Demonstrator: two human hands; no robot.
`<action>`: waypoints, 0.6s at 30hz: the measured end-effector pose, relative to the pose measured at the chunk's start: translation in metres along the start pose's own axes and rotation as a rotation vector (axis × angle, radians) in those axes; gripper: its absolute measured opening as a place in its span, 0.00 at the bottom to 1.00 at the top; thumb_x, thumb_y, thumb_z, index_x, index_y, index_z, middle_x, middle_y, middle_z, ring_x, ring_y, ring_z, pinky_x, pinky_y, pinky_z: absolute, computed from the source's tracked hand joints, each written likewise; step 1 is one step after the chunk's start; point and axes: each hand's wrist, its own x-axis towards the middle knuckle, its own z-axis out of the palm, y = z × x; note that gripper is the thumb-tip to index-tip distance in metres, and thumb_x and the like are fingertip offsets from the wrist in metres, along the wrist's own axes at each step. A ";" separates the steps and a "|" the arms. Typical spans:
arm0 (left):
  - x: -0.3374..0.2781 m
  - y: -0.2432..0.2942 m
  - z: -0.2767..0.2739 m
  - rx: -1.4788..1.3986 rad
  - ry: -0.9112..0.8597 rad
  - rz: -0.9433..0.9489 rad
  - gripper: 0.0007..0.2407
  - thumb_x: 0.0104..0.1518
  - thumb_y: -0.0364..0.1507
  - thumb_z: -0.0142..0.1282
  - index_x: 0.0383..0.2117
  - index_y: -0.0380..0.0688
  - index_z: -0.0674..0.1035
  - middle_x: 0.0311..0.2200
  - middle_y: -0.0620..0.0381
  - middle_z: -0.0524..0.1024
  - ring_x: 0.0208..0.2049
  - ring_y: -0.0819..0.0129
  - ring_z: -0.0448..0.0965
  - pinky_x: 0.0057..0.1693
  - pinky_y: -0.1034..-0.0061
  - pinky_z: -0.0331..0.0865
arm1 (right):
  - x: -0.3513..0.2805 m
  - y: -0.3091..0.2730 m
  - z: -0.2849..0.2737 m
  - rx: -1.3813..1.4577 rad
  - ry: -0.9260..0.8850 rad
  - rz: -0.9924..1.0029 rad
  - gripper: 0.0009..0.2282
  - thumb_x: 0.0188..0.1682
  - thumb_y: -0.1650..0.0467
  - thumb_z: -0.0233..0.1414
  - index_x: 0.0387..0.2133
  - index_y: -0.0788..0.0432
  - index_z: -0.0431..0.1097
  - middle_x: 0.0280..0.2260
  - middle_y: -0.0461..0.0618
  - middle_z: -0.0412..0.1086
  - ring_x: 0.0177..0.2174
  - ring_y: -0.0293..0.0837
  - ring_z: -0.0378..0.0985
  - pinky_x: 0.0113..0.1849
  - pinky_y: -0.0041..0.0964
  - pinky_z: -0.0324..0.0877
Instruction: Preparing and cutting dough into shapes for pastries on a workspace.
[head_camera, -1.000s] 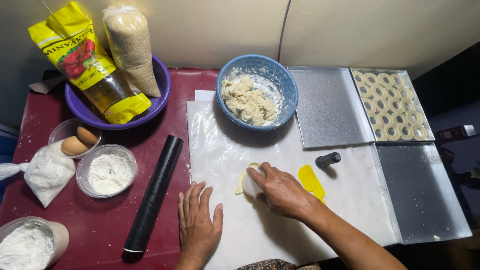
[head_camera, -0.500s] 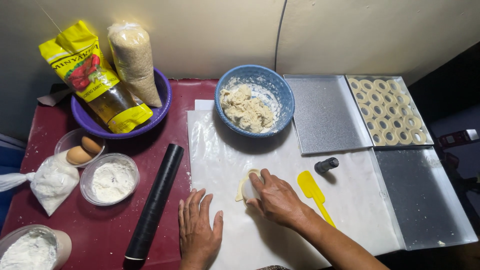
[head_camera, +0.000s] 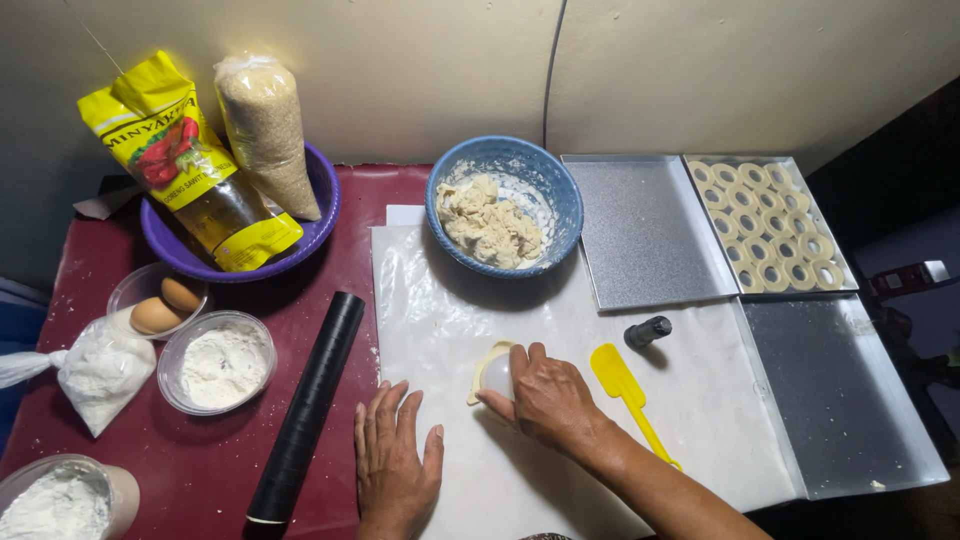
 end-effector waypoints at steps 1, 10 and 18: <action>-0.001 0.001 -0.001 0.000 0.002 -0.003 0.24 0.57 0.38 0.50 0.60 0.45 0.68 0.65 0.50 0.57 0.70 0.58 0.43 0.72 0.54 0.31 | 0.000 0.003 0.004 -0.001 0.000 -0.003 0.32 0.55 0.53 0.51 0.57 0.71 0.59 0.45 0.68 0.65 0.43 0.60 0.78 0.44 0.49 0.76; -0.001 -0.002 0.002 -0.006 0.055 0.043 0.24 0.57 0.38 0.51 0.59 0.44 0.69 0.65 0.49 0.58 0.70 0.58 0.45 0.72 0.54 0.33 | 0.019 0.050 0.042 -0.004 0.382 -0.679 0.31 0.35 0.80 0.55 0.59 0.60 0.66 0.60 0.64 0.63 0.57 0.59 0.65 0.55 0.48 0.66; -0.002 0.001 -0.002 0.004 0.041 0.027 0.24 0.57 0.38 0.51 0.60 0.44 0.68 0.65 0.50 0.58 0.69 0.58 0.45 0.72 0.54 0.33 | -0.010 -0.004 -0.010 0.048 -0.048 0.009 0.32 0.55 0.53 0.51 0.60 0.68 0.56 0.49 0.65 0.64 0.49 0.59 0.75 0.50 0.47 0.73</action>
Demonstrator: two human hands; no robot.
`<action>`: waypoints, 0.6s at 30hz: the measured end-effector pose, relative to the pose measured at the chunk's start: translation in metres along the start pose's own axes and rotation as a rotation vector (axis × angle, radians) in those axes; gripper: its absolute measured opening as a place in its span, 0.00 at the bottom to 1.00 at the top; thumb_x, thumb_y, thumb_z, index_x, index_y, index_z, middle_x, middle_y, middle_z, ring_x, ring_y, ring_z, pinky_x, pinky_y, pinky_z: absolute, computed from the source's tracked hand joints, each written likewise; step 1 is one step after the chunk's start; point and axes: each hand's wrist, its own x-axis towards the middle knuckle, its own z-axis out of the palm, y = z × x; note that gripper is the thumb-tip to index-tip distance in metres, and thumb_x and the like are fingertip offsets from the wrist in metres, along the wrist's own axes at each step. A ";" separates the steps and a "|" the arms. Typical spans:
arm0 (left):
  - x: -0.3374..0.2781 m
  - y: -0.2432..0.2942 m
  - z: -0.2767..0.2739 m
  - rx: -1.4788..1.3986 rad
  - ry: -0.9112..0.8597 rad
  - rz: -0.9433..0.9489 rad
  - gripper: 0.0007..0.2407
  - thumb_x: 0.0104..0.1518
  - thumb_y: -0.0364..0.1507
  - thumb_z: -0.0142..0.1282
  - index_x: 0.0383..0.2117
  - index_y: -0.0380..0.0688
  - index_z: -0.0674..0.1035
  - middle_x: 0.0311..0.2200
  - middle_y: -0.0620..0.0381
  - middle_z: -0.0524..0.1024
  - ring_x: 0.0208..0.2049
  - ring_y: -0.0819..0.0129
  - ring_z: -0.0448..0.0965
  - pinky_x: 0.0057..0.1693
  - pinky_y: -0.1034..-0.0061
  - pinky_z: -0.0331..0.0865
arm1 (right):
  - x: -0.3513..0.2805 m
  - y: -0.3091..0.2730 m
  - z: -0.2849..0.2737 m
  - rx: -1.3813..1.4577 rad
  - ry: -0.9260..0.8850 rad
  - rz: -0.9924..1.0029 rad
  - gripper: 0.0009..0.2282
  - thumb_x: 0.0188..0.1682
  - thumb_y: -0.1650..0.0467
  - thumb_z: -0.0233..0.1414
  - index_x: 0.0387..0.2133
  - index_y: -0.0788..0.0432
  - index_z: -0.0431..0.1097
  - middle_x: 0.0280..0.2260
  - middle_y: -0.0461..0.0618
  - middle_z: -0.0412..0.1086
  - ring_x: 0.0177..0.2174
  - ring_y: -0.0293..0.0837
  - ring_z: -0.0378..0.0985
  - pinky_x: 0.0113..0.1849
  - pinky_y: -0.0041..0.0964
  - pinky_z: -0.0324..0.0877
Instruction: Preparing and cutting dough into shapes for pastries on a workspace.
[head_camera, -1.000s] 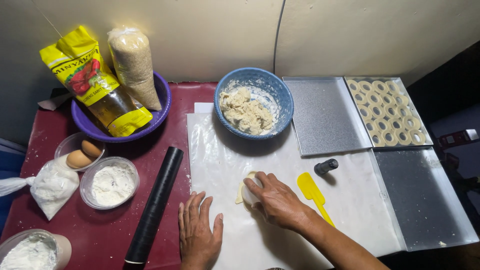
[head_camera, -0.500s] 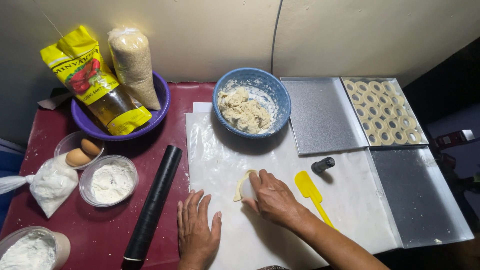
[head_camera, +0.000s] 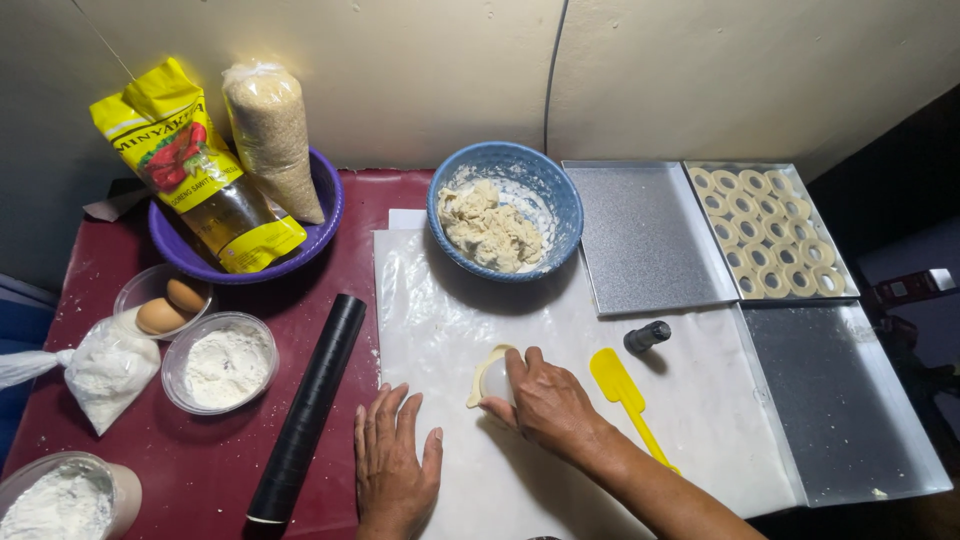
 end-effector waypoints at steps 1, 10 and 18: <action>0.000 -0.001 0.000 0.000 -0.002 -0.004 0.24 0.57 0.38 0.51 0.60 0.44 0.68 0.65 0.50 0.58 0.69 0.58 0.45 0.72 0.54 0.33 | 0.003 0.006 0.006 0.000 -0.004 -0.002 0.32 0.55 0.53 0.51 0.60 0.68 0.56 0.49 0.65 0.64 0.49 0.59 0.75 0.50 0.47 0.73; 0.002 0.000 0.000 0.010 -0.077 -0.049 0.24 0.56 0.38 0.51 0.60 0.45 0.67 0.65 0.50 0.57 0.72 0.57 0.44 0.71 0.53 0.31 | 0.025 0.045 0.023 0.004 0.178 -0.677 0.35 0.30 0.86 0.52 0.56 0.52 0.67 0.65 0.55 0.58 0.63 0.63 0.59 0.59 0.49 0.59; -0.001 0.000 0.001 0.000 -0.031 -0.016 0.24 0.56 0.38 0.52 0.60 0.45 0.69 0.65 0.51 0.59 0.70 0.58 0.46 0.72 0.53 0.33 | 0.010 0.011 0.010 0.025 -0.004 -0.004 0.32 0.55 0.56 0.56 0.66 0.61 0.53 0.54 0.66 0.65 0.51 0.60 0.74 0.53 0.47 0.73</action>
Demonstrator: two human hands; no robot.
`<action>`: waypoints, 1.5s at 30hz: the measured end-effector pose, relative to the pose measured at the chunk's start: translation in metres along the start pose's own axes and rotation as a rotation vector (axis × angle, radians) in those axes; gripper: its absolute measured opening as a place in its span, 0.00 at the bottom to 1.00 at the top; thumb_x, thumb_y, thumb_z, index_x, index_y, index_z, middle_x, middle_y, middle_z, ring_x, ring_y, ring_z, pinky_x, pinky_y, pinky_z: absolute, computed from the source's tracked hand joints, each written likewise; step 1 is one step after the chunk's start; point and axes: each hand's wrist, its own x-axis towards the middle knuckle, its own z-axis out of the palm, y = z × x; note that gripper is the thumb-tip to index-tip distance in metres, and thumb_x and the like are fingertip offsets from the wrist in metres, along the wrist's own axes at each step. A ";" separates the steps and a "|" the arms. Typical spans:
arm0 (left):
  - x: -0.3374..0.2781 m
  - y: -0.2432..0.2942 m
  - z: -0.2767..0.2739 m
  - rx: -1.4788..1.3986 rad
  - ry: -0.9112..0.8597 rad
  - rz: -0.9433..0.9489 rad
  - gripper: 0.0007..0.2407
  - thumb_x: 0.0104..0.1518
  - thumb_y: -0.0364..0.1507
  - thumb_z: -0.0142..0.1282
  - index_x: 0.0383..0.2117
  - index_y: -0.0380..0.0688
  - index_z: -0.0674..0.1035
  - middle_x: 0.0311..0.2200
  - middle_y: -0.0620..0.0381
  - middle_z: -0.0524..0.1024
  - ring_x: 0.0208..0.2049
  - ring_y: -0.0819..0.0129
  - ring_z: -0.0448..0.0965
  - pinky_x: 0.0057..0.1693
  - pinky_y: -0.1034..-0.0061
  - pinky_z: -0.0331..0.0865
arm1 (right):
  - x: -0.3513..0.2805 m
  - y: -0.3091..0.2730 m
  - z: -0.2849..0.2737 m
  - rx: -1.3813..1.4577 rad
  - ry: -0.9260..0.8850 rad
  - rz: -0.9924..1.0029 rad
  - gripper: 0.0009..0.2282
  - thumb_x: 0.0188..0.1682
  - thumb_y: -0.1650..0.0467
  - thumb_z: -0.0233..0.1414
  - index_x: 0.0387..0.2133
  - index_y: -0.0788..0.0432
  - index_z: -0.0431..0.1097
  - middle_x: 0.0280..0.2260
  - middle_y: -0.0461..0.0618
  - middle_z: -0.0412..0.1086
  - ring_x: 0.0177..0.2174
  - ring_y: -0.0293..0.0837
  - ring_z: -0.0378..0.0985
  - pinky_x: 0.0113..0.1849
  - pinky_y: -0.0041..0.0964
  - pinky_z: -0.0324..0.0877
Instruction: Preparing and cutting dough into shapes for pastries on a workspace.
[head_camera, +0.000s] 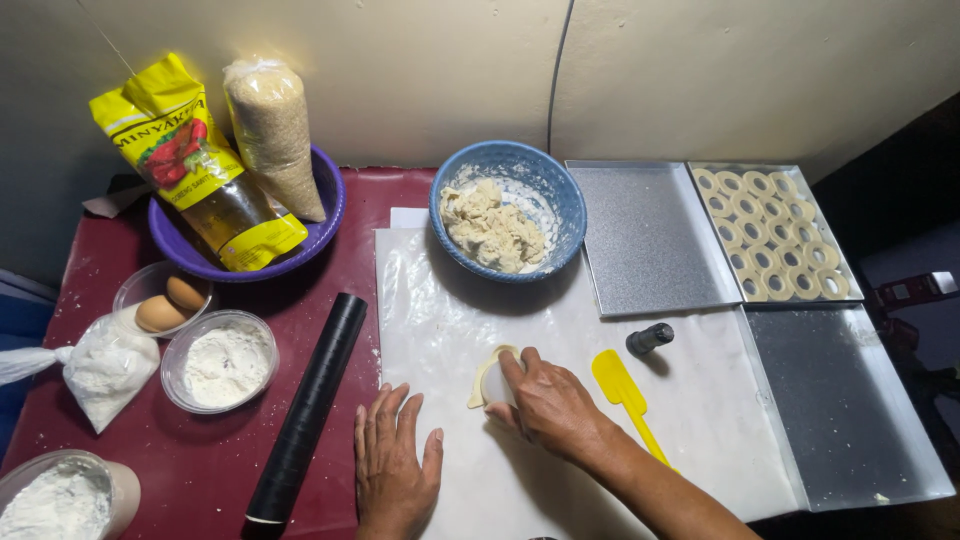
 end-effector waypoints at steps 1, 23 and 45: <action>-0.001 0.000 -0.001 0.001 -0.002 -0.006 0.24 0.56 0.38 0.52 0.60 0.45 0.69 0.65 0.51 0.59 0.70 0.58 0.46 0.72 0.53 0.33 | 0.003 0.006 0.002 0.000 -0.005 -0.003 0.32 0.55 0.56 0.56 0.66 0.61 0.53 0.54 0.66 0.65 0.51 0.60 0.74 0.53 0.47 0.73; 0.004 -0.002 0.002 0.018 0.008 0.008 0.24 0.56 0.38 0.51 0.60 0.44 0.67 0.65 0.49 0.58 0.70 0.58 0.44 0.72 0.53 0.32 | 0.010 0.041 0.016 0.033 0.240 -0.636 0.34 0.31 0.84 0.56 0.56 0.53 0.67 0.63 0.53 0.61 0.64 0.57 0.57 0.62 0.48 0.56; 0.004 0.002 0.001 0.041 -0.014 -0.025 0.25 0.56 0.37 0.51 0.61 0.46 0.67 0.64 0.50 0.58 0.70 0.58 0.45 0.72 0.52 0.33 | -0.072 0.083 0.051 0.202 0.200 -0.081 0.32 0.38 0.60 0.65 0.59 0.50 0.63 0.54 0.53 0.61 0.52 0.54 0.66 0.54 0.49 0.62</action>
